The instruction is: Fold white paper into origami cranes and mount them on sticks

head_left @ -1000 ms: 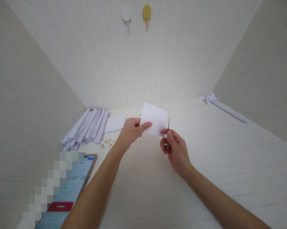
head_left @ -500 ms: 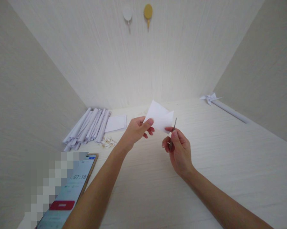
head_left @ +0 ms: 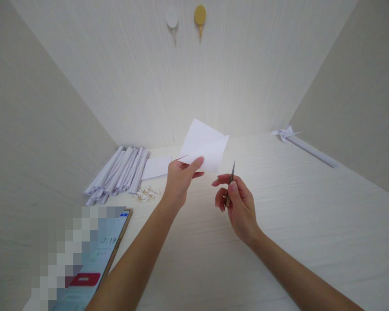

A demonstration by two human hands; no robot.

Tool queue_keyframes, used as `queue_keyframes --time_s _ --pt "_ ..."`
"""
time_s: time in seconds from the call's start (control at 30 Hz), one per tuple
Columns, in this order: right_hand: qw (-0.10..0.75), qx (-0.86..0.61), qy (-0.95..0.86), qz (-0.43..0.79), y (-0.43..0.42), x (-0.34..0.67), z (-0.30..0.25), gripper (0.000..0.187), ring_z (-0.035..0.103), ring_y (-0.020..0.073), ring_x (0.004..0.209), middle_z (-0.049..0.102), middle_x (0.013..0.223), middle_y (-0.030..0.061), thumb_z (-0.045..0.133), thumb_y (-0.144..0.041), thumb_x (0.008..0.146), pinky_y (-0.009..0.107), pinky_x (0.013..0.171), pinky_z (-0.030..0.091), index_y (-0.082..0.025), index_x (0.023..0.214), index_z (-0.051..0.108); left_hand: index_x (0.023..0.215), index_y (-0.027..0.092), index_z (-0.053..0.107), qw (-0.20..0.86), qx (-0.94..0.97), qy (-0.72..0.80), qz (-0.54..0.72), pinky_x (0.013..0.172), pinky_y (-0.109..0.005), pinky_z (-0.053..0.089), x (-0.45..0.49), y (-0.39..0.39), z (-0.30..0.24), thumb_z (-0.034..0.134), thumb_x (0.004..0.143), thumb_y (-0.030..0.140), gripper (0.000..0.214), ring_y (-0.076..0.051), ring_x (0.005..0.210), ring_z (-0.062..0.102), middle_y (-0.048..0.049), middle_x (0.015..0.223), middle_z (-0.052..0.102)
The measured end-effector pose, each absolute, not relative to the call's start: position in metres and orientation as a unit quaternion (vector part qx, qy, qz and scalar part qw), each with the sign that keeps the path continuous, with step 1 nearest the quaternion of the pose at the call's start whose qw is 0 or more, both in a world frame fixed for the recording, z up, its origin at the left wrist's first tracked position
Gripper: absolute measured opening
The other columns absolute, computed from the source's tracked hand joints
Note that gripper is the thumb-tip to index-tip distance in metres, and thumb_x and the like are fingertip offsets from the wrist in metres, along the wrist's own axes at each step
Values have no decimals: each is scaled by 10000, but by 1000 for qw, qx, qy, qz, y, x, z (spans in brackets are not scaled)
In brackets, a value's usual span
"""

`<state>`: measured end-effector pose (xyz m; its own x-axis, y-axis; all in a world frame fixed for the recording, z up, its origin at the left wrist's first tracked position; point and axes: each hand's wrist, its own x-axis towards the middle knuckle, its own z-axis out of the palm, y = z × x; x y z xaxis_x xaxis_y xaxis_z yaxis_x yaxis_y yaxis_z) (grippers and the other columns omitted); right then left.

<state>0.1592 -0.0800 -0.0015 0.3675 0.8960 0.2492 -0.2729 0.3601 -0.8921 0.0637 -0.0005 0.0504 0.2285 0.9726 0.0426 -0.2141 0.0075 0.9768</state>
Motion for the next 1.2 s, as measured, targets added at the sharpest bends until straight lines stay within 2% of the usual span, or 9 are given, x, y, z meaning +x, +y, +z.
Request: queue_keyframes --time_s 0.1,0.2,0.5,0.83,1.2 --pt "706 -408 -377 439 -80 159 -3 292 348 33 353 514 591 -48 417 -459 831 169 316 220 -195 888 527 802 122 650 605 482 372 513 604 -200 497 61 1 53 698 573 285 285 -97 671 605 -35 794 684" --pt "668 -431 -375 476 -80 158 -3 329 296 30 325 458 524 -65 408 -485 825 166 297 165 -182 865 529 797 121 649 615 482 363 507 636 -214 506 62 0 54 700 574 286 282 -98 670 612 -33 790 686" --pt "650 -434 -389 487 -81 156 -1 337 283 32 325 421 503 -70 410 -496 817 160 288 162 -178 832 520 771 104 647 595 521 387 475 597 -244 529 67 -6 54 649 638 291 229 -122 586 619 -39 656 674" --pt "641 -436 -392 495 -80 156 -3 322 271 27 314 404 486 -79 429 -486 808 151 278 158 -174 807 510 768 87 631 552 539 412 486 561 -239 529 69 -6 53 595 691 299 229 -159 587 646 -59 606 671" --pt "626 -439 -380 521 -80 155 -3 327 282 30 306 415 477 -77 443 -492 793 150 267 150 -172 794 513 786 82 639 533 571 420 462 527 -237 518 69 -4 47 590 688 332 273 -167 556 645 -70 599 675"
